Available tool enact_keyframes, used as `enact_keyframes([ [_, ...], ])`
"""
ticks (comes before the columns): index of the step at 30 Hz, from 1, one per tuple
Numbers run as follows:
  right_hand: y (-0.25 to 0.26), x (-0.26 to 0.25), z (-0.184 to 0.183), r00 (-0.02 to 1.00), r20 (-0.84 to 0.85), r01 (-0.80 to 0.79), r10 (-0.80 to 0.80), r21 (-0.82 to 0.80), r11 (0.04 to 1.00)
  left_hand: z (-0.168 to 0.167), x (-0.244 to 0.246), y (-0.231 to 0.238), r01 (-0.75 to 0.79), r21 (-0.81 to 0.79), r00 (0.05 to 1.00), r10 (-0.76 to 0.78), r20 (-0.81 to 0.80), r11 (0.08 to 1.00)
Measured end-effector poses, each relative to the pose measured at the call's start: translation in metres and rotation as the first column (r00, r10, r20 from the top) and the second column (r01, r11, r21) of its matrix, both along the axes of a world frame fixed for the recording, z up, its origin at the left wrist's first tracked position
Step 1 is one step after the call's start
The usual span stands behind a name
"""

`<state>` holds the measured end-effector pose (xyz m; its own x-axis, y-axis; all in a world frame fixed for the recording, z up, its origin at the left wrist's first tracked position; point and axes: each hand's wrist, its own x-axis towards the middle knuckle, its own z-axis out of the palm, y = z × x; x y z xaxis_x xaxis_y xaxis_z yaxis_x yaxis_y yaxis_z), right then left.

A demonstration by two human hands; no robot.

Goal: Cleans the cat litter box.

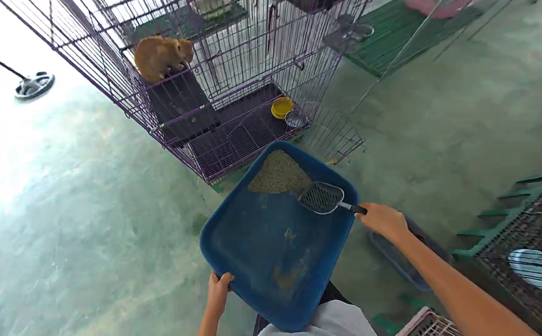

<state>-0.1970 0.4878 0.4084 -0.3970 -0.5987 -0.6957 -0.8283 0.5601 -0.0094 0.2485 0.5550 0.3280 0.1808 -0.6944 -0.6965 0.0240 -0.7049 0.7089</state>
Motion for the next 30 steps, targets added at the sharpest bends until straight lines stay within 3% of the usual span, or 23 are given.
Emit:
enact_keyframes([
  [6, 0.023, -0.009, 0.012, 0.987, 0.06, 0.157, -0.15, -0.121, 0.98, 0.019, -0.011, 0.008, 0.231, -0.205, 0.967, -0.201, 0.155, 0.951],
  [11, -0.005, 0.009, 0.012, 0.967, 0.154, 0.24, -0.203, -0.289, 0.927, 0.025, -0.024, -0.007, 0.311, -0.209, 0.943, -0.273, 0.19, 0.927],
  [18, -0.011, 0.015, -0.043, 0.966, 0.199, 0.217, -0.166, -0.268, 0.939, 0.03, -0.047, -0.041, 0.25, -0.017, 0.96, -0.246, 0.134, 0.968],
  [23, 0.016, 0.017, -0.049, 0.948, 0.225, 0.287, -0.224, -0.303, 0.909, 0.023, -0.049, -0.059, 0.232, 0.027, 0.966, -0.234, 0.108, 0.972],
  [30, 0.01, 0.018, -0.048, 0.955, 0.225, 0.25, -0.192, -0.268, 0.93, 0.016, -0.05, -0.062, 0.197, 0.037, 0.977, -0.199, 0.075, 0.98],
])
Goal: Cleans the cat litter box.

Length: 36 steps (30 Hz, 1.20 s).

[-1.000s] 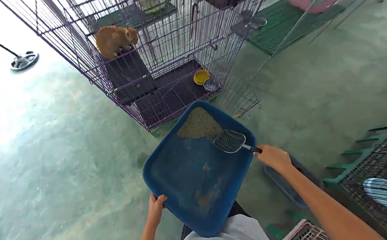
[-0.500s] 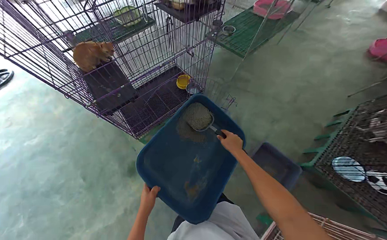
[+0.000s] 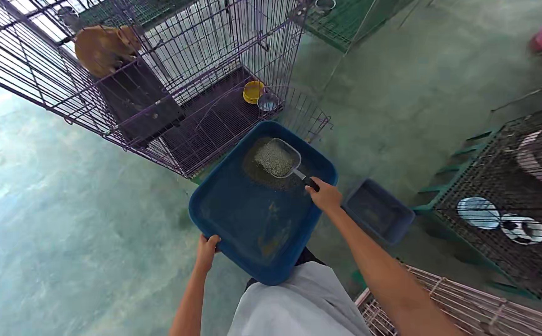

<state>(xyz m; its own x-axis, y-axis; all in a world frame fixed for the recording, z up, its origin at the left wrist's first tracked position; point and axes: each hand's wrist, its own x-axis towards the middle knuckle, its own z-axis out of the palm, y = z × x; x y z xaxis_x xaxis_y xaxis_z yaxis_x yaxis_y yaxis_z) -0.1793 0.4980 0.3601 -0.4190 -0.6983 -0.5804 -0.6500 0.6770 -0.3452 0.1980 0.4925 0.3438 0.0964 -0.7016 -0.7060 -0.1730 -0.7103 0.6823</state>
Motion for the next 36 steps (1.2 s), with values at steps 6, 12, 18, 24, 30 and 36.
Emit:
enact_keyframes([
  [6, 0.009, 0.003, -0.01, 0.999, 0.031, 0.031, -0.03, -0.033, 0.999, -0.006, 0.0, 0.0, -0.002, 0.0, 1.0, 0.002, -0.002, 1.0],
  [12, 0.013, 0.003, -0.014, 1.0, 0.027, -0.003, 0.002, 0.023, 1.0, -0.016, 0.004, 0.007, -0.04, 0.018, 0.999, 0.04, -0.008, 0.999],
  [18, 0.014, 0.001, -0.018, 0.999, 0.028, -0.044, 0.042, 0.066, 0.997, -0.023, 0.004, 0.01, -0.055, 0.059, 0.998, 0.055, -0.005, 0.997],
  [24, 0.011, -0.005, -0.029, 0.997, 0.024, -0.07, 0.068, 0.131, 0.989, -0.032, 0.003, 0.012, -0.084, 0.104, 0.996, 0.083, 0.011, 0.991],
  [30, 0.005, -0.013, -0.052, 0.997, 0.026, -0.07, 0.067, 0.191, 0.979, -0.04, 0.001, 0.019, -0.106, 0.133, 0.994, 0.105, 0.013, 0.986],
  [36, -0.006, -0.032, -0.08, 0.998, 0.043, -0.064, 0.055, 0.229, 0.971, -0.053, -0.002, 0.022, -0.119, 0.169, 0.992, 0.113, 0.048, 0.978],
])
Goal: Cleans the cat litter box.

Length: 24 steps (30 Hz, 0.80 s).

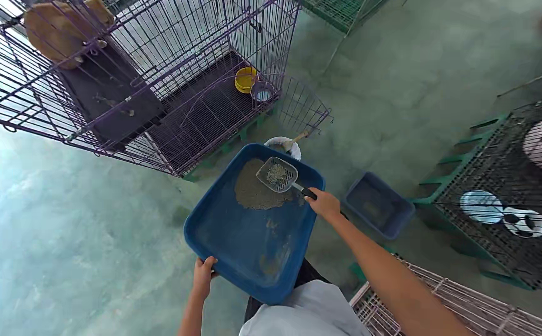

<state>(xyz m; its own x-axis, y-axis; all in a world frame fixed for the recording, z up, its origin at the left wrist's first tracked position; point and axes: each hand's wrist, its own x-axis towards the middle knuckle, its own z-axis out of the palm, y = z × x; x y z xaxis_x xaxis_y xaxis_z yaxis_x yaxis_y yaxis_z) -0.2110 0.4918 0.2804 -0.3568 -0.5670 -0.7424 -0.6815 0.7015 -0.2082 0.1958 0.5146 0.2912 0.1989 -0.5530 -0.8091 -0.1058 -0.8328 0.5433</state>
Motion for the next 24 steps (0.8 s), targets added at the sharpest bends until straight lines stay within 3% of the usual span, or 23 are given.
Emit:
enact_keyframes([
  [9, -0.029, -0.032, -0.021, 0.999, -0.034, 0.041, -0.041, 0.006, 0.999, -0.009, 0.005, 0.006, -0.024, 0.061, 0.999, 0.021, 0.04, 0.998],
  [16, -0.073, -0.055, -0.027, 0.995, -0.057, 0.075, -0.081, -0.103, 0.992, -0.008, 0.017, 0.026, -0.055, 0.091, 0.998, 0.052, 0.04, 0.994],
  [18, -0.089, -0.069, -0.039, 0.996, -0.081, 0.042, -0.044, -0.027, 0.999, -0.01, 0.022, 0.033, -0.063, 0.093, 0.997, 0.06, 0.043, 0.994],
  [21, -0.105, -0.09, -0.041, 0.984, -0.149, -0.055, 0.094, 0.248, 0.967, -0.017, 0.028, 0.042, -0.076, 0.081, 0.997, 0.073, 0.035, 0.994],
  [24, -0.089, -0.107, -0.061, 0.989, -0.078, -0.094, 0.123, 0.309, 0.947, -0.022, 0.033, 0.047, -0.086, 0.08, 0.996, 0.083, 0.037, 0.993],
])
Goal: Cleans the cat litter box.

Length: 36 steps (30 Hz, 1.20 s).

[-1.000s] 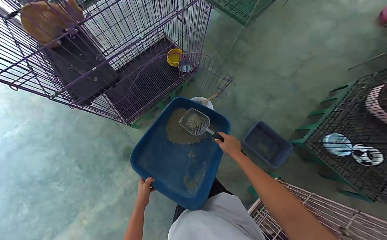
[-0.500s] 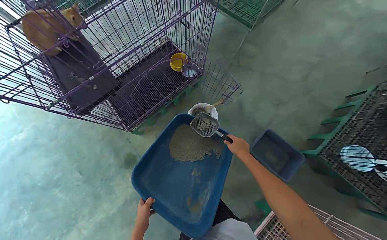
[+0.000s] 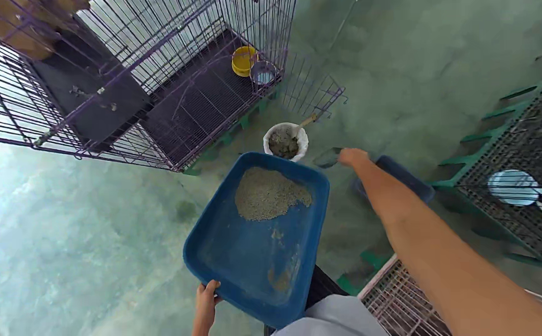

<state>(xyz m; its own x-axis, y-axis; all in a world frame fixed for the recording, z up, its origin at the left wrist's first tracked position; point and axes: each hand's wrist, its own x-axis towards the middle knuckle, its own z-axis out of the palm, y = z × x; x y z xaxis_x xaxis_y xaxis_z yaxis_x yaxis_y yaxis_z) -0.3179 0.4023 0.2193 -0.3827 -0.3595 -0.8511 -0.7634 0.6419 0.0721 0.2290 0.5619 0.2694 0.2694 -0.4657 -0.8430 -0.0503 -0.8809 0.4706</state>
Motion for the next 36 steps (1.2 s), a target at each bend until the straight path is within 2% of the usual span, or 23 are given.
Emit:
enact_keyframes([
  [2, 0.02, -0.011, -0.031, 0.989, 0.126, 0.089, -0.08, -0.061, 0.994, 0.001, 0.001, 0.001, -0.006, 0.006, 1.0, 0.006, -0.01, 1.0],
  [4, 0.035, -0.005, -0.042, 0.945, 0.181, 0.298, -0.273, -0.134, 0.945, 0.0, 0.001, 0.003, -0.014, 0.001, 0.999, 0.014, -0.029, 1.0],
  [6, 0.04, 0.011, -0.039, 0.881, 0.234, 0.457, -0.412, -0.188, 0.87, -0.001, 0.001, 0.007, -0.024, -0.016, 0.998, 0.023, -0.059, 1.0],
  [8, 0.032, 0.034, -0.015, 0.839, 0.287, 0.523, -0.462, -0.191, 0.831, 0.002, -0.001, 0.01, -0.047, -0.031, 0.996, 0.045, -0.076, 0.998],
  [11, 0.022, 0.05, -0.011, 0.858, 0.338, 0.465, -0.387, -0.192, 0.864, 0.003, 0.003, 0.015, -0.091, -0.053, 0.993, 0.086, -0.077, 0.994],
  [13, 0.019, 0.06, -0.012, 0.873, 0.372, 0.427, -0.315, -0.268, 0.864, 0.004, 0.01, 0.019, -0.13, -0.059, 0.989, 0.126, -0.074, 0.99],
  [17, 0.019, 0.092, 0.044, 0.885, 0.418, 0.394, -0.204, -0.439, 0.808, 0.01, 0.028, 0.048, -0.258, -0.149, 0.966, 0.254, -0.046, 0.955],
  [21, 0.05, 0.121, 0.119, 0.912, 0.401, 0.329, -0.085, -0.593, 0.735, 0.018, 0.044, 0.086, -0.378, -0.268, 0.924, 0.377, -0.057, 0.886],
  [24, 0.032, 0.127, 0.155, 0.93, 0.366, 0.299, -0.032, -0.703, 0.645, -0.01, 0.041, 0.056, -0.429, -0.223, 0.901, 0.396, -0.178, 0.875],
  [27, -0.019, 0.12, 0.159, 0.94, 0.338, 0.293, -0.044, -0.735, 0.612, -0.016, 0.028, -0.011, -0.379, -0.158, 0.904, 0.329, -0.273, 0.912],
  [29, -0.048, 0.114, 0.16, 0.948, 0.316, 0.277, -0.044, -0.746, 0.606, -0.016, 0.022, -0.038, -0.361, -0.114, 0.896, 0.31, -0.319, 0.926],
  [33, -0.072, 0.094, 0.155, 0.972, 0.234, 0.177, -0.014, -0.691, 0.7, -0.012, 0.009, -0.028, -0.412, -0.069, 0.86, 0.362, -0.36, 0.909],
  [36, -0.055, 0.082, 0.146, 0.981, 0.186, 0.16, -0.049, -0.642, 0.75, -0.012, 0.008, -0.015, -0.405, -0.043, 0.862, 0.366, -0.351, 0.913],
])
